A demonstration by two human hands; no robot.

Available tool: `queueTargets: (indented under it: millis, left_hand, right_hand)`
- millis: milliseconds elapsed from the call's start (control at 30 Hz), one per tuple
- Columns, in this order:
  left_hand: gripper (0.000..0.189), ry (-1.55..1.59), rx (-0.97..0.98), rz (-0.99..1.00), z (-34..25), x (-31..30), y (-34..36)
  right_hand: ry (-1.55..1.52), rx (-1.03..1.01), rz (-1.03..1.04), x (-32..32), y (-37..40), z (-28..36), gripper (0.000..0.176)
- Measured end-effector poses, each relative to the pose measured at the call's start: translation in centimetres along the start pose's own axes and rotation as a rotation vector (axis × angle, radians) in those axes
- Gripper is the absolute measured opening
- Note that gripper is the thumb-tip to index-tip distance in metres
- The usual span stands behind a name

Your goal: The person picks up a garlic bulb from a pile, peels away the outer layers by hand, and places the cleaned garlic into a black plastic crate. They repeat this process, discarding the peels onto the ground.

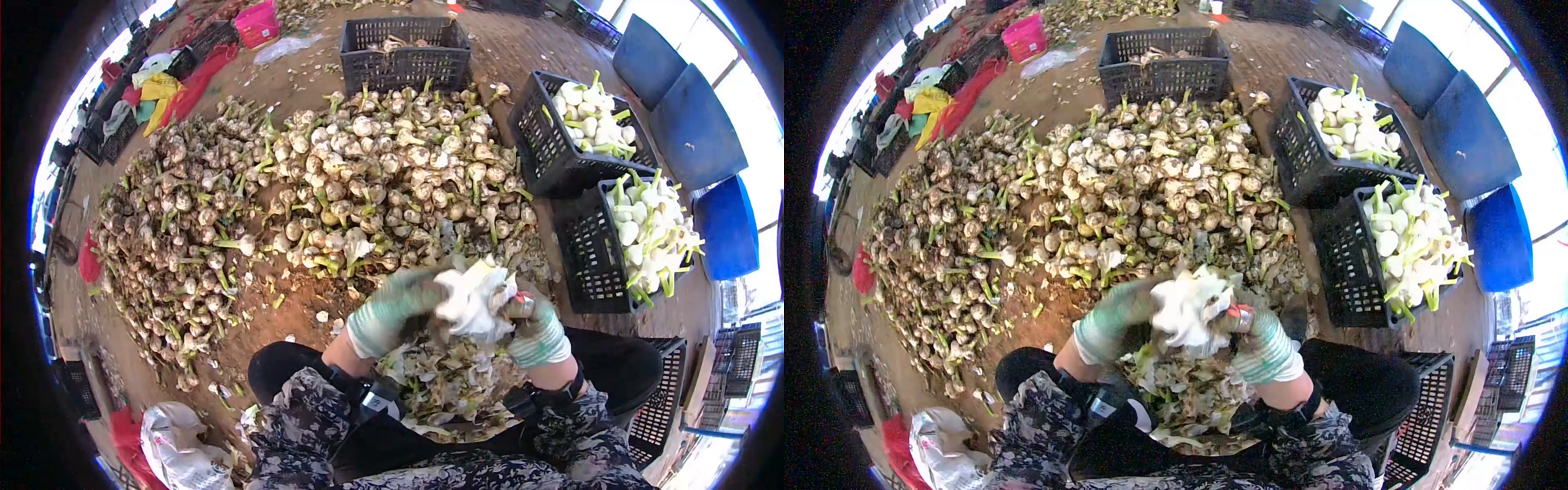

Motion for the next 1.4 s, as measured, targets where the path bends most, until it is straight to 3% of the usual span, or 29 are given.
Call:
queueTargets:
  millis: [67, 133, 167, 200, 267, 333, 367, 400, 467, 500, 533, 600, 633, 700, 733, 800, 833, 867, 933, 1000, 1033, 1067, 1133, 1167, 1200, 1233, 1267, 1333, 1400]
  left_hand:
    - [0.050, 0.032, 0.006, -0.123, 1.0, -1.6, -0.7]
    - [0.057, 0.084, 0.076, -0.278, 2.0, -2.3, -0.5]
    - [0.058, 0.122, 0.080, -0.243, 1.8, -1.6, -0.4]
    - [0.058, 0.124, 0.070, -0.246, 2.3, -2.0, -0.4]
    - [0.055, 0.275, 0.025, 0.085, 2.7, -0.4, -0.9]
    - [0.054, 0.383, -0.095, 0.171, 3.3, 0.0, -0.4]
    - [0.052, 0.401, -0.068, 0.250, 2.9, 0.4, -0.5]
    - [0.051, 0.419, -0.042, 0.327, 2.6, 0.9, -0.5]
    - [0.055, 0.284, -0.007, 0.101, 4.6, -2.7, -2.4]
    - [0.059, 0.302, 0.081, -0.109, 1.5, -1.4, -1.7]
    - [0.058, 0.293, 0.047, -0.079, 0.7, -1.1, -0.9]
    - [0.056, 0.348, 0.131, 0.081, -1.9, 1.2, 0.5]
    - [0.056, 0.350, 0.129, 0.078, -1.4, 0.9, 0.4]
    - [0.058, -0.092, 0.283, 0.060, -0.5, -0.2, -0.1]
    - [0.047, -0.091, 0.306, -0.169, 0.9, -2.6, -1.2]
    - [0.035, 0.141, 0.046, -0.364, 1.6, -3.5, 0.4]
    - [0.029, 0.426, 0.018, -0.316, 1.3, -2.5, 0.6]
    - [0.027, 0.432, 0.145, -0.401, 1.8, -4.8, 0.0]
    - [0.024, 0.469, 0.187, -0.325, 0.4, -4.2, 0.6]
    - [0.016, 0.490, 0.192, -0.261, 0.3, -4.3, 1.1]
    - [0.017, 0.448, 0.217, -0.270, -0.3, -4.5, 1.1]
    - [0.017, 0.408, 0.238, -0.283, -0.7, -4.7, 1.2]
    - [0.018, 0.469, 0.274, -0.323, -1.3, -4.8, 1.1]
    - [0.019, 0.506, 0.329, -0.360, -1.4, -5.6, 0.9]
    - [0.022, 0.545, 0.385, -0.398, -1.4, -6.3, 1.1]
    - [0.035, 0.497, 0.304, -0.499, -0.6, -6.9, 1.2]
    - [0.035, 0.493, 0.303, -0.500, -0.5, -6.9, 1.1]
    - [0.046, 0.375, 0.319, -0.616, -0.2, -7.3, 1.2]
    - [0.052, 0.380, 0.257, -0.556, 0.2, -7.1, 1.1]
  right_hand:
    - [0.114, -0.038, -0.002, -1.4, -1.1, -0.7, 0.030]
    - [0.607, -0.229, 0.038, -2.0, -0.6, 0.2, 0.032]
    - [0.600, -0.225, 0.031, -1.8, -0.4, 0.4, 0.032]
    - [0.463, -0.112, 0.088, -1.2, -0.3, 0.1, 0.032]
    - [0.330, -0.005, 0.148, -1.0, -0.1, -0.5, 0.031]
    - [-0.204, 0.175, -0.039, -4.4, 0.2, -3.6, 0.030]
    - [-0.468, 0.231, 0.264, -11.6, -2.4, -8.7, 0.031]
    - [-0.468, 0.237, 0.263, -10.4, -2.2, -8.3, 0.031]
    - [-0.161, -0.027, 0.019, -5.5, -1.8, -3.7, 0.033]
    - [-0.209, -0.110, 0.083, 0.2, -0.9, -1.2, 0.036]
    - [-0.253, -0.049, -0.057, -1.5, -1.2, -1.8, 0.040]
    - [-0.153, -0.075, -0.039, -0.9, -1.4, -1.2, 0.038]
    - [0.079, -0.083, 0.076, -1.3, -1.4, -1.2, 0.037]
    - [0.490, -0.092, 0.182, 0.0, -1.3, -2.0, 0.032]
    - [0.466, 0.035, 0.241, 2.5, -0.5, -3.4, 0.031]
    - [0.582, 0.081, 0.248, 2.5, -0.6, -4.4, 0.034]
    - [0.702, 0.125, 0.256, 2.3, -0.6, -4.9, 0.037]
    - [0.368, -0.042, 0.184, 1.5, -1.3, -3.4, 0.039]
    - [-0.321, -0.120, -0.136, -0.2, -2.8, -1.2, 0.041]
    - [-0.051, -0.295, -0.292, -5.7, -4.5, 1.3, 0.035]
    - [0.256, -0.187, -0.210, -7.3, -5.6, 0.5, 0.036]
    - [0.716, -0.047, -0.172, -11.0, -6.1, -1.8, 0.040]
    - [2.119, 0.252, 0.226, -9.8, -5.3, -4.4, 0.042]
    - [2.048, 0.105, 0.108, -8.9, -5.5, -3.8, 0.047]
    - [2.051, 0.109, 0.117, -8.4, -5.1, -3.7, 0.047]
    - [2.013, -0.191, 0.161, -5.9, -4.7, -2.5, 0.046]
    - [1.945, -0.487, 0.195, -2.4, -3.9, -1.2, 0.045]
    - [1.830, -0.498, 0.166, -1.1, -4.3, -1.5, 0.049]
    - [1.089, -0.290, 0.129, -2.1, -5.2, -2.7, 0.054]
Point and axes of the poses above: each hand's wrist, its own y-axis away from the middle knuckle, its own x-axis out of the palm, z = x × y, the point moved 8 cm from there along -y, towards the middle knuckle, and after that the axes turned 7 degrees about -x, right-handed, at the moved point
